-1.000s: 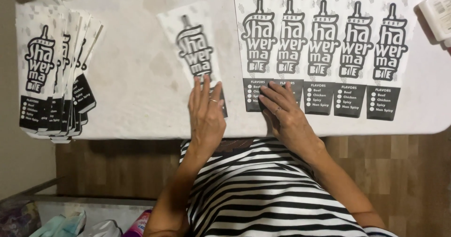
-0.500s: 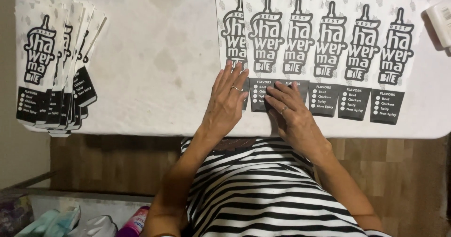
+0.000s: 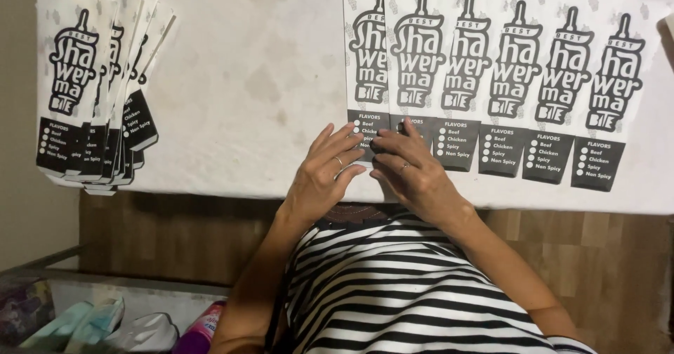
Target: Laying out paper food wrappers in an overlapping sequence on a table and applying liquid glue to the edges for assembly.
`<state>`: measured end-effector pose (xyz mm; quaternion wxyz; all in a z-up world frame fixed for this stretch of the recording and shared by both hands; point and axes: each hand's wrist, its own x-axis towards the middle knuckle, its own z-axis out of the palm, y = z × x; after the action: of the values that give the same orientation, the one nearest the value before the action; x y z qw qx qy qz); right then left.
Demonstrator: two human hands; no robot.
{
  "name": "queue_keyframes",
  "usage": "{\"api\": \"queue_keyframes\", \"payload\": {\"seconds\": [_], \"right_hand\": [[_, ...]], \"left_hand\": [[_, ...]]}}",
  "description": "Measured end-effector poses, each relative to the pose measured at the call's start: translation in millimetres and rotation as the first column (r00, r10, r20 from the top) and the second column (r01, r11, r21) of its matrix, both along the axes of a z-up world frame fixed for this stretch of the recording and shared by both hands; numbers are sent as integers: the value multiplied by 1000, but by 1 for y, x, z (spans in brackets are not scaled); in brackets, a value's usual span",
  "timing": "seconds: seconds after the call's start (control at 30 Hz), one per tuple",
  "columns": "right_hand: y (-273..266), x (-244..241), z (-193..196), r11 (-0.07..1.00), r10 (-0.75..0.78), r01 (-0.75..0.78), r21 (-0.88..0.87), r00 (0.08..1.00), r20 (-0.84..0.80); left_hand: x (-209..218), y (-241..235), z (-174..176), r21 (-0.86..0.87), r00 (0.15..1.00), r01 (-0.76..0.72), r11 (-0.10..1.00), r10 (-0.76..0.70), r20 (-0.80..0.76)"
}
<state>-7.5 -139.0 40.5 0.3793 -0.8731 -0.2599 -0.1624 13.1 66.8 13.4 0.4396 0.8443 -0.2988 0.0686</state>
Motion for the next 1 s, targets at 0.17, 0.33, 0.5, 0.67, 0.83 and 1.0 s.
{"api": "queue_keyframes", "payload": {"seconds": [0.17,0.33,0.5,0.67,0.83,1.0], "right_hand": [[5,0,-7,1000,-2,2,-4,999,39],[6,2,-6,1000,-10,11,-16,999,41],[8,5,-10,999,-48,48,-18,999,22],[7,8,-7,997,-70,71,27,996,-48],[3,7,0,995,-17,32,97,989,-150],[5,6,13,997,2,13,70,980,-200]], "left_hand": [[0,2,3,9,1000,-1,1000,1,25],[0,-3,5,20,999,-43,999,42,26],[-4,-13,-1,-2,993,-119,993,119,22],[-8,-18,7,-14,981,-195,981,195,-5],[-6,-15,-6,-81,978,-194,978,186,-97],[-2,0,-24,-164,977,-181,970,158,-141]]}}
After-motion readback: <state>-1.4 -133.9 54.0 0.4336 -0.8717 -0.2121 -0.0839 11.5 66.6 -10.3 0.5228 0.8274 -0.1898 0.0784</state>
